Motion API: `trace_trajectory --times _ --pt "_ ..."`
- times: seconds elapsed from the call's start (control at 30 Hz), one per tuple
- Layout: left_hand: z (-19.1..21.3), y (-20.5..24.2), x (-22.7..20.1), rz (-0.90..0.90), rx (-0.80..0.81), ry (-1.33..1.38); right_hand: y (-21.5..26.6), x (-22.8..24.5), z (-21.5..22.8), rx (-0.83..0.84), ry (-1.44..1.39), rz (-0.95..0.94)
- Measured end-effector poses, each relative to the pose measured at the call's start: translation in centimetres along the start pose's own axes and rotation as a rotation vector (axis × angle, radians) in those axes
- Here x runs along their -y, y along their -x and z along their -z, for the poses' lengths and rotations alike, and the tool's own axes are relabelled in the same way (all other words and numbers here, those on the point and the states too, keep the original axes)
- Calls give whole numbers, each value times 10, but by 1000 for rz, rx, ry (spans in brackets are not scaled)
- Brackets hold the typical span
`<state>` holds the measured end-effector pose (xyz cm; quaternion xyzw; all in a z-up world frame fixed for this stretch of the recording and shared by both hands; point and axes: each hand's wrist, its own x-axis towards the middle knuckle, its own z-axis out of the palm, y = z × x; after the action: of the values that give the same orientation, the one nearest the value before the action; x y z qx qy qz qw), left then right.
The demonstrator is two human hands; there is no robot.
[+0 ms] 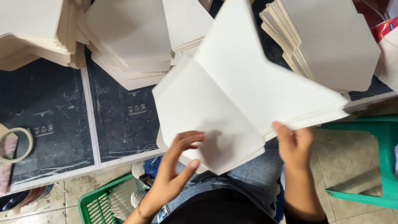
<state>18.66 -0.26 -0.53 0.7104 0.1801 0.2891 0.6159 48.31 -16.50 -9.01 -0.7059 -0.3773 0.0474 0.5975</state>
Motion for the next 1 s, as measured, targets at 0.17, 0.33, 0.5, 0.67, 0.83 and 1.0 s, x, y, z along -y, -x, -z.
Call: trace_trajectory --times 0.17,0.33,0.5,0.67,0.83,1.0 --pt "4 15 10 -103 -387 -234 -92 35 -57 -321 -495 59" --pt "-8 -4 33 -220 -664 -368 -166 82 -92 314 -629 132" --pt "-11 -25 60 -174 -33 -708 -147 60 -52 252 208 464" --pt "-26 -45 112 -243 60 -956 -72 -43 -36 288 674 180" --pt "-32 -53 145 -192 74 -1080 -34 -44 -51 253 914 55" --pt "-33 -54 146 -94 60 -1026 -49 -15 -45 311 919 9"
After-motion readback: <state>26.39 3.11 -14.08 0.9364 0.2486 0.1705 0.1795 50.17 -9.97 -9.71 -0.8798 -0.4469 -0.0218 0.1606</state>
